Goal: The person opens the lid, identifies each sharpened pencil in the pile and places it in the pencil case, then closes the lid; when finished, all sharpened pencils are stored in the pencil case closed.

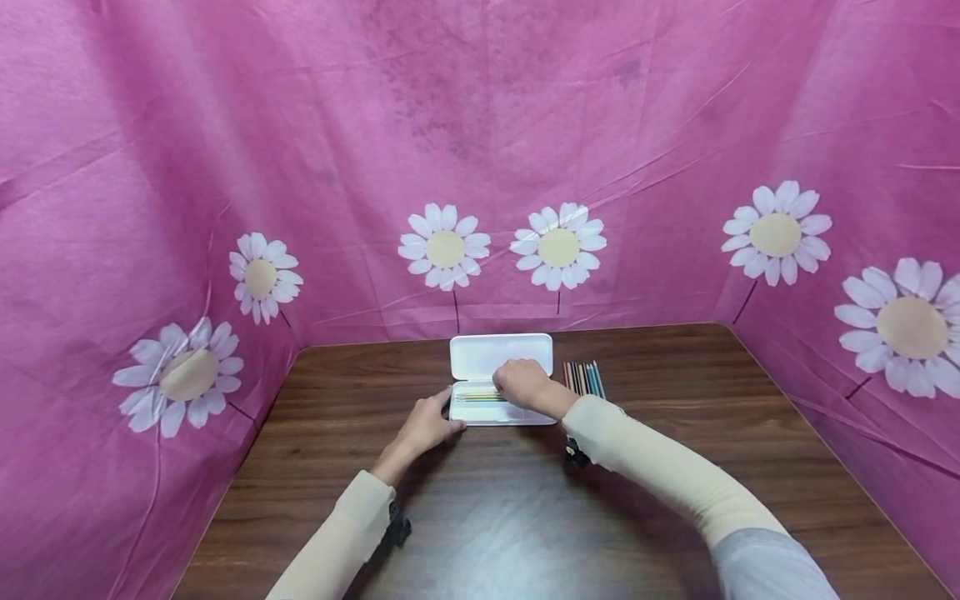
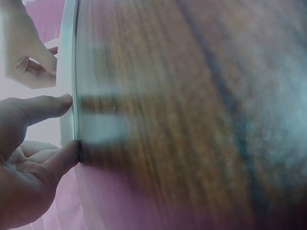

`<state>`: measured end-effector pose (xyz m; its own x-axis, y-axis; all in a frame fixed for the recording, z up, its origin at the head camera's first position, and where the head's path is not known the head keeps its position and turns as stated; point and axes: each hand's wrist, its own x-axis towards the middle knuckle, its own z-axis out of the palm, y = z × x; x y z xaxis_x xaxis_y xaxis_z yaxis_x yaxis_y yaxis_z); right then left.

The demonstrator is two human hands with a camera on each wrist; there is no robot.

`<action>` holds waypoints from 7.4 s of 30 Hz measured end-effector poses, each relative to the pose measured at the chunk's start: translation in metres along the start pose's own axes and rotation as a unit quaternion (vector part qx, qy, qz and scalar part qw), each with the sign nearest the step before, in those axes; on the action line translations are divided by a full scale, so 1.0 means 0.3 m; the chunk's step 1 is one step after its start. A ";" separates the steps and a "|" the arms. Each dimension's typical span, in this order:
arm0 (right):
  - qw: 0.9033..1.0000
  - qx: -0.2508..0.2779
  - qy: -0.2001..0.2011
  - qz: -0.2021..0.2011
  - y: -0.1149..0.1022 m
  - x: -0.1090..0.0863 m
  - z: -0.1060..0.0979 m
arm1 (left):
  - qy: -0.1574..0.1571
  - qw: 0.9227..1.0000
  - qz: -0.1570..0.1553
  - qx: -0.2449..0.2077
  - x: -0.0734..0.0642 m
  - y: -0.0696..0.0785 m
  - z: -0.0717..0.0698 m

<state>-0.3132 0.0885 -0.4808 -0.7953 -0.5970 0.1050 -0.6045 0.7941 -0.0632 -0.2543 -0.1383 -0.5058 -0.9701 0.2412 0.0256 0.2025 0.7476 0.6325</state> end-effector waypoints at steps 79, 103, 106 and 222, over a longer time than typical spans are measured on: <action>0.963 0.139 0.016 0.232 0.537 -0.438 0.108 | 0.003 1.000 0.005 0.005 0.003 -0.008 0.006; 0.953 0.184 0.026 0.241 0.477 -0.454 0.044 | 0.011 1.000 0.016 0.014 0.005 -0.013 0.015; 0.954 0.169 0.038 0.244 0.421 -0.456 -0.016 | 0.012 1.000 0.017 0.014 0.004 -0.012 0.014; 0.991 0.011 0.129 0.023 0.226 -0.200 -0.151 | -0.001 1.000 0.011 -0.001 -0.005 -0.005 0.003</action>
<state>-0.3044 0.1833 -0.4466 -0.7859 -0.5081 0.3524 -0.5704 0.8157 -0.0960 -0.2531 -0.1390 -0.5075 -0.9651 0.2590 0.0390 0.2245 0.7409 0.6330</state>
